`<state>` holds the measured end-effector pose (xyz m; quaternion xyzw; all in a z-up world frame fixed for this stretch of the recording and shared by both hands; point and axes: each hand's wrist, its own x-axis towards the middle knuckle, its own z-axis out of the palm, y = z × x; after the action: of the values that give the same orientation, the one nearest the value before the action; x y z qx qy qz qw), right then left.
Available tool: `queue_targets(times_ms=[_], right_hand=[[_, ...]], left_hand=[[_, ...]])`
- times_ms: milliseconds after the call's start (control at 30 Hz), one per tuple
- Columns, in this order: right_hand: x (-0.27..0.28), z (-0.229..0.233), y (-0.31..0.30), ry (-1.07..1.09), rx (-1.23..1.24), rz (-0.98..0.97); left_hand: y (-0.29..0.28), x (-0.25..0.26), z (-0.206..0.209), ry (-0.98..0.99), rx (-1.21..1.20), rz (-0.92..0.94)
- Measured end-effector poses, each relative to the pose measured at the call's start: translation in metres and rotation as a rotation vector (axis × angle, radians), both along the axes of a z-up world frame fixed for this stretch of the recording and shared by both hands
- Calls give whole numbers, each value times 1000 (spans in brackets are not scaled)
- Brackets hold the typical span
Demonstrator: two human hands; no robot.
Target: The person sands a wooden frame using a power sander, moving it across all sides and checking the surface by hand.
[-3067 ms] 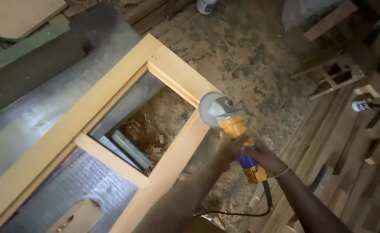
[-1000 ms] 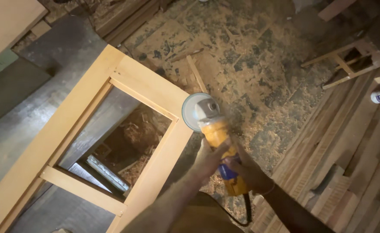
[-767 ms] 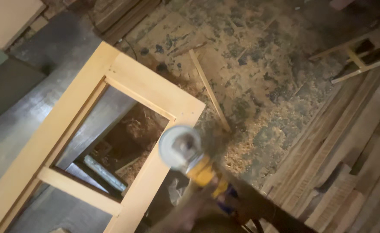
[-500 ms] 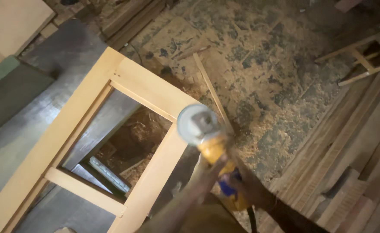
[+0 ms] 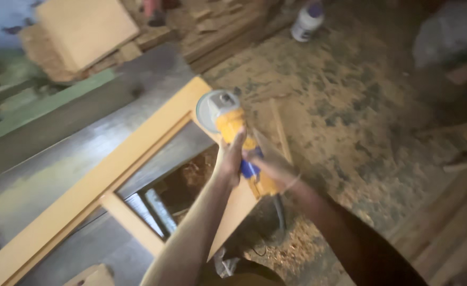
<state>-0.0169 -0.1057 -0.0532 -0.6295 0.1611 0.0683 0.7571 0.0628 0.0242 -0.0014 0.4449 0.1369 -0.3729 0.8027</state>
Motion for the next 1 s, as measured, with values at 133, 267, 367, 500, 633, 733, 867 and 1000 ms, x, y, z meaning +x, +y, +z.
queue_targets(times_ms=[133, 267, 367, 500, 633, 733, 867, 1000], right_hand=[[76, -16, 14, 91, -14, 68], [99, 6, 57, 14, -240, 162], [78, 34, 101, 23, 12, 173], [58, 74, 155, 22, -237, 315], [37, 96, 213, 32, -134, 362], [23, 107, 256, 28, -140, 421], [9, 111, 318, 10, -120, 487], [-2, 106, 385, 23, -29, 551]], left_hand=[[20, 65, -18, -135, 18, 97], [56, 79, -29, -185, 141, 149], [99, 59, -22, -273, 206, 129], [154, 15, 16, -35, 177, 291], [211, -18, 44, 9, 135, 367], [256, -37, 47, -21, 114, 425], [320, -62, 49, -164, 84, 479], [390, -85, 57, -70, 128, 566]])
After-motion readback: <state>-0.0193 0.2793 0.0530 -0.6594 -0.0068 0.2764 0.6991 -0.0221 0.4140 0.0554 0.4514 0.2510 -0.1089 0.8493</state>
